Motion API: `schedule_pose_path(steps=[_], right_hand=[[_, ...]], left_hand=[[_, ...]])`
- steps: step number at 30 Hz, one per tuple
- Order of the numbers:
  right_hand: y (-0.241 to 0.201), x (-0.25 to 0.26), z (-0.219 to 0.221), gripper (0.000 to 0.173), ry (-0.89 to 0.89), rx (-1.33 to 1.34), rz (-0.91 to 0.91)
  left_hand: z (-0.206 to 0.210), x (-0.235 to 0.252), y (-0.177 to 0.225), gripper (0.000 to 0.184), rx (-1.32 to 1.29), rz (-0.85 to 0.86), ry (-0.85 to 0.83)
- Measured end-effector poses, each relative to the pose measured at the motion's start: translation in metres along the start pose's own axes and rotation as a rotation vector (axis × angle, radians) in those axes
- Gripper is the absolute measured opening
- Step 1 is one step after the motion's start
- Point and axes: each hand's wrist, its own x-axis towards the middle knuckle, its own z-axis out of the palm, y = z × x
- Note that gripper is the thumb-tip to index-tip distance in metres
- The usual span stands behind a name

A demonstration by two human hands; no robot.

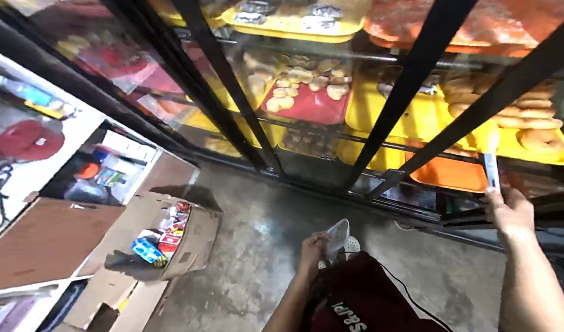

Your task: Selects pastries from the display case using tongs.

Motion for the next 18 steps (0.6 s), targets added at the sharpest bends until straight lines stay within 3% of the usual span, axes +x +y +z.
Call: schedule_pose_path(steps=[8, 10, 13, 18], right_hand=[[-0.091, 0.077, 0.006, 0.050, -0.014, -0.246, -0.363], [-0.108, 0.099, 0.017, 0.044, -0.011, -0.313, -0.432], [-0.123, 0.139, 0.042, 0.053, -0.018, -0.413, -0.488], [-0.156, 0.175, 0.066, 0.051, -0.100, -0.455, -0.570]], left_hand=[[-0.009, 0.015, 0.001, 0.022, -0.127, 0.026, 0.112], [0.000, 0.022, -0.003, 0.021, -0.145, 0.023, 0.146], [0.020, 0.042, -0.015, 0.022, -0.230, 0.007, 0.227], [0.065, 0.065, -0.041, 0.023, -0.367, 0.002, 0.318]])
